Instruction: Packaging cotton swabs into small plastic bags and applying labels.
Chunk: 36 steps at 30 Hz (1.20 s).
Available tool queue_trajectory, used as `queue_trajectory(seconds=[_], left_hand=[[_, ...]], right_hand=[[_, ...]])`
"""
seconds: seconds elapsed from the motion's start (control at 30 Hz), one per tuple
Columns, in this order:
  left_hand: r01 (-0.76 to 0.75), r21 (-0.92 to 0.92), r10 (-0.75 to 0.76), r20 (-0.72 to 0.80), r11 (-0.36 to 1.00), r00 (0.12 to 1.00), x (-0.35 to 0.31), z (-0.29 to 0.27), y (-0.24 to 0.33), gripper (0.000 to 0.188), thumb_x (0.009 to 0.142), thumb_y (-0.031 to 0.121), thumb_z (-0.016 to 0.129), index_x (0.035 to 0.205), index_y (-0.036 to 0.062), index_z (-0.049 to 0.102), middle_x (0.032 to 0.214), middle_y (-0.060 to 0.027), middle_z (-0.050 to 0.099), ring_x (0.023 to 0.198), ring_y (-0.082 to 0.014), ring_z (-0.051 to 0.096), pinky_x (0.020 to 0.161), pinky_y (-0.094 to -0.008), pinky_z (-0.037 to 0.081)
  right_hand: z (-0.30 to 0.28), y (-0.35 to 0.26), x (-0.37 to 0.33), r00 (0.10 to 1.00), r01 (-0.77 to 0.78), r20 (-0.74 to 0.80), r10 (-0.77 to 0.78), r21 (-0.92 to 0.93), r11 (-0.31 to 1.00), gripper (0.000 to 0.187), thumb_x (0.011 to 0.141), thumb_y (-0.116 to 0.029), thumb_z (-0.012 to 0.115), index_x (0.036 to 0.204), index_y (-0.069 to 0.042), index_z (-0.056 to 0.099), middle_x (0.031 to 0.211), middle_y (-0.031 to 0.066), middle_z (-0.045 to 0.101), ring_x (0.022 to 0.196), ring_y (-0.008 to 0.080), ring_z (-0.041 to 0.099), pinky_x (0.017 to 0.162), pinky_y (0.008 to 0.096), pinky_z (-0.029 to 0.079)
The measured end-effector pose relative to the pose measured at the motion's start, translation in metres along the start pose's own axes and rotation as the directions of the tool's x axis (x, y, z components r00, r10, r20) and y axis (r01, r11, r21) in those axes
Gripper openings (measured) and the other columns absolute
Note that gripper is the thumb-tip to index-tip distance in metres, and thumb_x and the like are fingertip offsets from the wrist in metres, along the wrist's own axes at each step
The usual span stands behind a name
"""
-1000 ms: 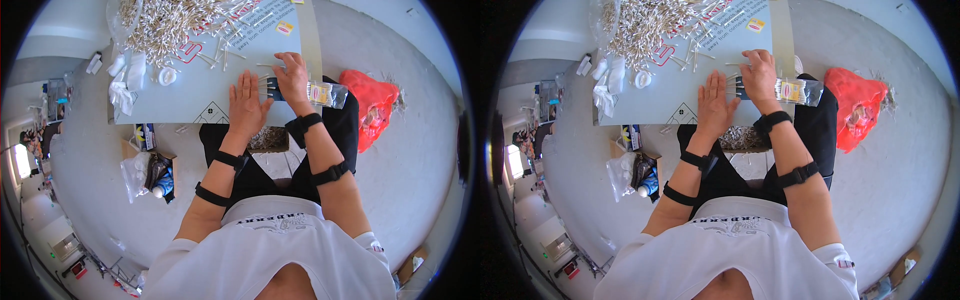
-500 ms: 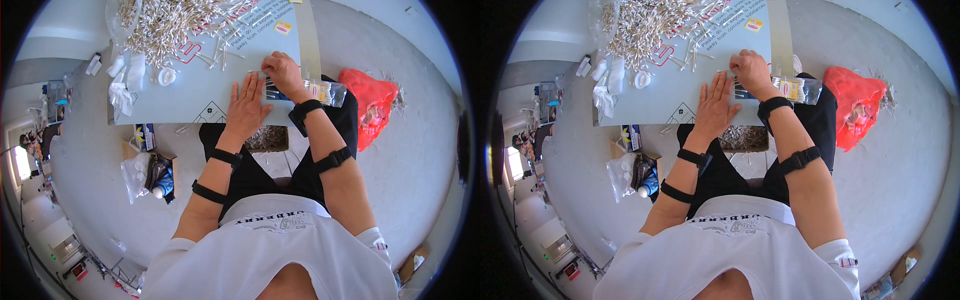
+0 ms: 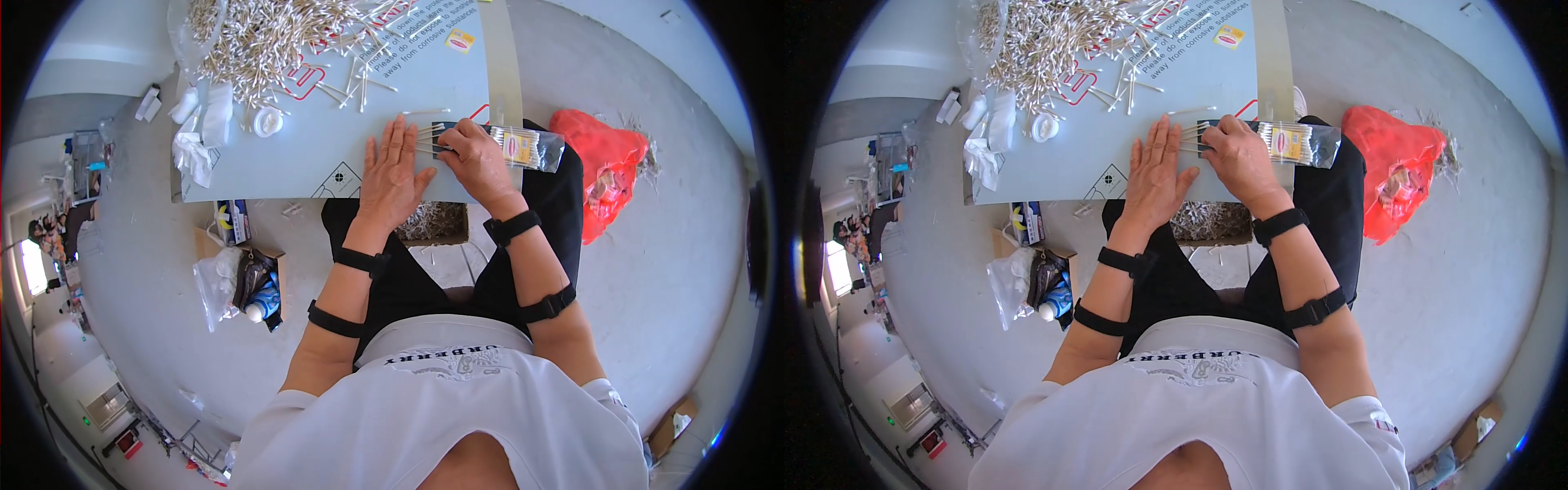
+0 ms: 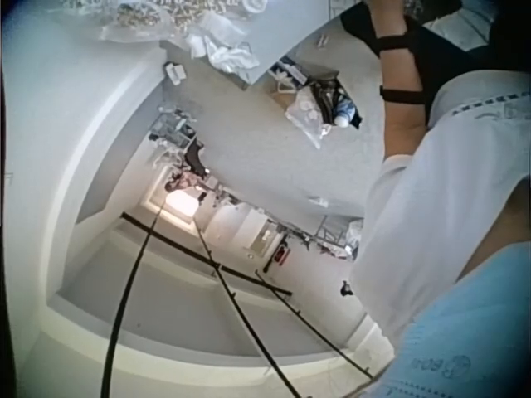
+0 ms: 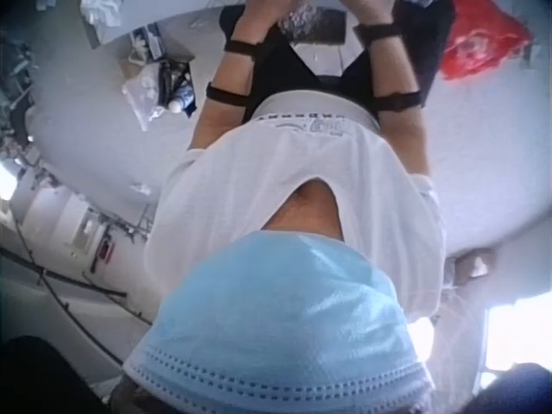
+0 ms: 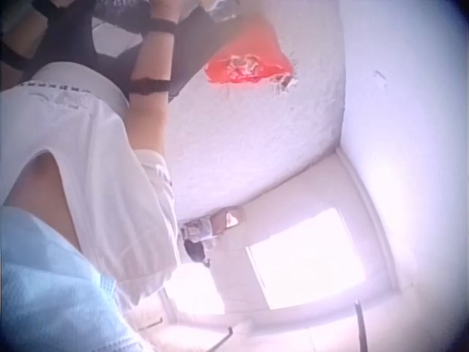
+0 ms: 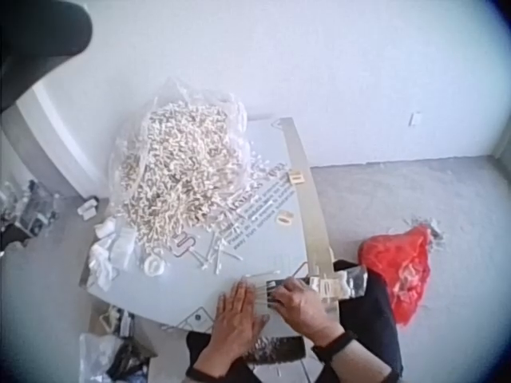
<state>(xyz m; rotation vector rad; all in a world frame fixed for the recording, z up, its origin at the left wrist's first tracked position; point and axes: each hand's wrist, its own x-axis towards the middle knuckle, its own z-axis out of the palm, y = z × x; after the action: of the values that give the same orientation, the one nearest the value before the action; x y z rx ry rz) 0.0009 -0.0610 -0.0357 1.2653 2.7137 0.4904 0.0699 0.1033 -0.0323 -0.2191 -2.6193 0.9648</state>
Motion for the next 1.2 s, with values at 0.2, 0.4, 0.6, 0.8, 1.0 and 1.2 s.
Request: queue_trajectory(seconds=[0.2, 0.4, 0.6, 0.8, 1.0, 1.2], left_hand=[[0.031, -0.010, -0.031, -0.013, 0.999, 0.999, -0.002, 0.002, -0.003, 0.075, 0.088, 0.036, 0.061, 0.147, 0.0026, 0.029, 0.156, -0.0155, 0.022, 0.144, -0.0286, 0.024, 0.116, -0.0499, 0.017], [-0.003, 0.060, 0.001, 0.030, 0.998, 1.000, -0.004, 0.002, -0.004, 0.074, 0.089, 0.037, 0.060, 0.148, 0.0059, 0.029, 0.157, -0.0136, 0.022, 0.144, -0.0269, 0.023, 0.117, -0.0500, 0.016], [0.001, 0.037, -0.003, 0.044, 0.999, 0.999, 0.004, -0.002, -0.007, 0.074, 0.090, 0.035, 0.059, 0.150, 0.0075, 0.026, 0.157, -0.0139, 0.019, 0.145, -0.0280, 0.020, 0.117, -0.0507, 0.013], [-0.046, 0.053, 0.044, 0.039, 0.998, 0.998, 0.002, 0.004, -0.005, 0.074, 0.090, 0.038, 0.059, 0.149, 0.0060, 0.028, 0.157, -0.0126, 0.020, 0.145, -0.0258, 0.021, 0.117, -0.0502, 0.014], [-0.020, 0.036, 0.019, 0.036, 0.999, 0.999, 0.002, 0.004, -0.004, 0.075, 0.090, 0.037, 0.059, 0.149, 0.0057, 0.026, 0.158, -0.0123, 0.019, 0.145, -0.0256, 0.020, 0.117, -0.0493, 0.013], [-0.029, 0.024, 0.028, 0.031, 0.999, 0.999, 0.002, 0.004, -0.004, 0.075, 0.089, 0.035, 0.060, 0.149, 0.0054, 0.026, 0.157, -0.0125, 0.020, 0.145, -0.0259, 0.021, 0.117, -0.0489, 0.013]], right_hand=[[0.012, 0.006, 0.002, 0.999, -0.022, -0.024, 0.023, 0.044, 0.999, 0.005, 0.074, -0.008, 0.068, 0.078, -0.008, 0.065, 0.080, 0.0080, 0.057, 0.082, 0.0285, 0.061, 0.070, 0.0400, 0.050], [0.012, 0.006, -0.002, 0.996, -0.014, -0.081, 0.024, 0.114, 0.993, 0.004, 0.074, -0.008, 0.068, 0.077, -0.008, 0.065, 0.079, 0.0076, 0.057, 0.079, 0.0289, 0.061, 0.069, 0.0401, 0.050], [0.014, 0.001, 0.001, 0.982, -0.175, -0.050, 0.181, 0.104, 0.979, 0.007, 0.073, -0.010, 0.070, 0.077, -0.009, 0.064, 0.080, 0.0082, 0.058, 0.078, 0.0301, 0.062, 0.067, 0.0408, 0.050], [0.017, 0.000, 0.001, 0.974, -0.180, -0.119, 0.192, 0.103, 0.978, 0.008, 0.074, -0.010, 0.069, 0.080, -0.009, 0.063, 0.079, 0.0076, 0.057, 0.073, 0.0304, 0.062, 0.063, 0.0411, 0.050], [0.016, 0.001, -0.004, 0.990, -0.050, -0.130, 0.054, 0.028, 0.998, 0.009, 0.075, -0.009, 0.068, 0.079, -0.008, 0.060, 0.079, 0.0081, 0.056, 0.074, 0.0301, 0.061, 0.063, 0.0394, 0.050], [0.017, 0.005, -0.006, 0.988, 0.113, -0.090, -0.124, -0.122, 0.986, 0.012, 0.075, -0.008, 0.068, 0.077, -0.007, 0.056, 0.079, 0.0086, 0.055, 0.075, 0.0306, 0.061, 0.063, 0.0393, 0.050]])
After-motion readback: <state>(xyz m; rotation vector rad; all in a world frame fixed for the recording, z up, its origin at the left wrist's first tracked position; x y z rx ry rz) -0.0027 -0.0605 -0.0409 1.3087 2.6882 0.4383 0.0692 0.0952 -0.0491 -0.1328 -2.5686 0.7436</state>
